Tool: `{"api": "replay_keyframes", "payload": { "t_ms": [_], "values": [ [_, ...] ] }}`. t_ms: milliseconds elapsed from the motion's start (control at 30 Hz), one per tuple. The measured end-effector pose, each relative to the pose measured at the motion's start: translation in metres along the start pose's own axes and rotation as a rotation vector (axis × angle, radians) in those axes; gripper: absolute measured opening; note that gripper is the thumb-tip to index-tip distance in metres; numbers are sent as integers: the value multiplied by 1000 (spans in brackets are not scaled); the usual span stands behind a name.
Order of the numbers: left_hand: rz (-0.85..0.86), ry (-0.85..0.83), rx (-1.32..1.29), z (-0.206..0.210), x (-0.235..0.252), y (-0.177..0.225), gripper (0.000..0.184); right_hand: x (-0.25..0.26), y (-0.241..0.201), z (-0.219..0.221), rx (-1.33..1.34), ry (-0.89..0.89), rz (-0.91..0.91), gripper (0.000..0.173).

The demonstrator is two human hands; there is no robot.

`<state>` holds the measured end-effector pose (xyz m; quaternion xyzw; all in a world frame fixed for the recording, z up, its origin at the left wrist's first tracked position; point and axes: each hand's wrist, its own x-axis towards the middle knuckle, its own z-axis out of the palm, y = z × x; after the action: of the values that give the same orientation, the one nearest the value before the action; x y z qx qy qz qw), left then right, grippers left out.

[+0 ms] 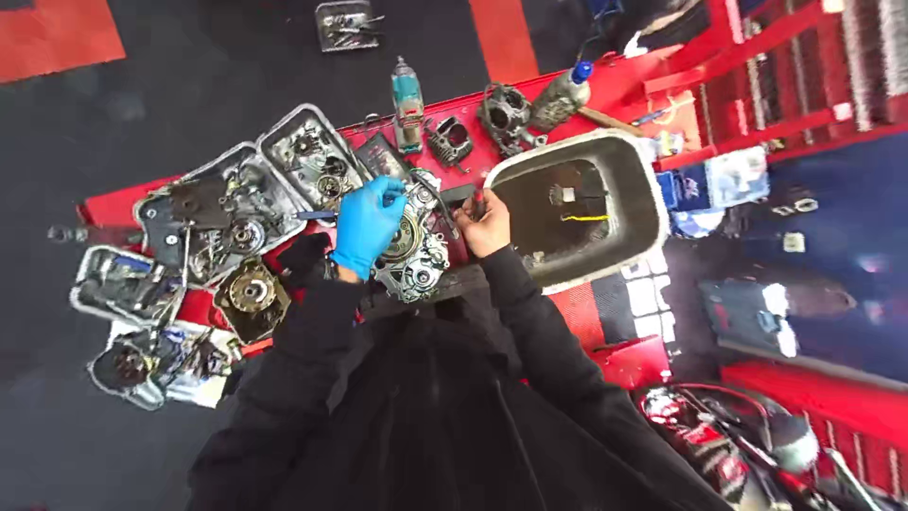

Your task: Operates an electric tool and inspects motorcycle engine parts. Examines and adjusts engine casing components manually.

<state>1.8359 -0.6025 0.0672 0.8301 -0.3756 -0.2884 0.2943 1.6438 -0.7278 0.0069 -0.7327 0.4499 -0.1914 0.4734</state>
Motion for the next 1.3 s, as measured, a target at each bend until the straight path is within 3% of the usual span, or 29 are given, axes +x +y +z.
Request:
{"api": "replay_keyframes", "payload": {
  "t_ms": [200,333,633,900,1067,1300],
  "values": [
    [-42,-211,194,26,72,-21,27,58,1,39,-76,-181,116,26],
    [-58,-333,206,44,94,-23,22,66,-7,45,-120,-170,191,30],
    [-79,-320,124,48,97,-29,18,62,-10,54,-242,-78,197,26],
    [-162,-362,200,49,108,-24,21,63,-19,62,-323,-26,289,25],
    [-147,-354,179,50,110,-27,22,51,-15,68,-445,3,165,25],
    [-120,-336,169,52,108,-30,21,35,21,71,-532,36,-256,20]
  ]
}}
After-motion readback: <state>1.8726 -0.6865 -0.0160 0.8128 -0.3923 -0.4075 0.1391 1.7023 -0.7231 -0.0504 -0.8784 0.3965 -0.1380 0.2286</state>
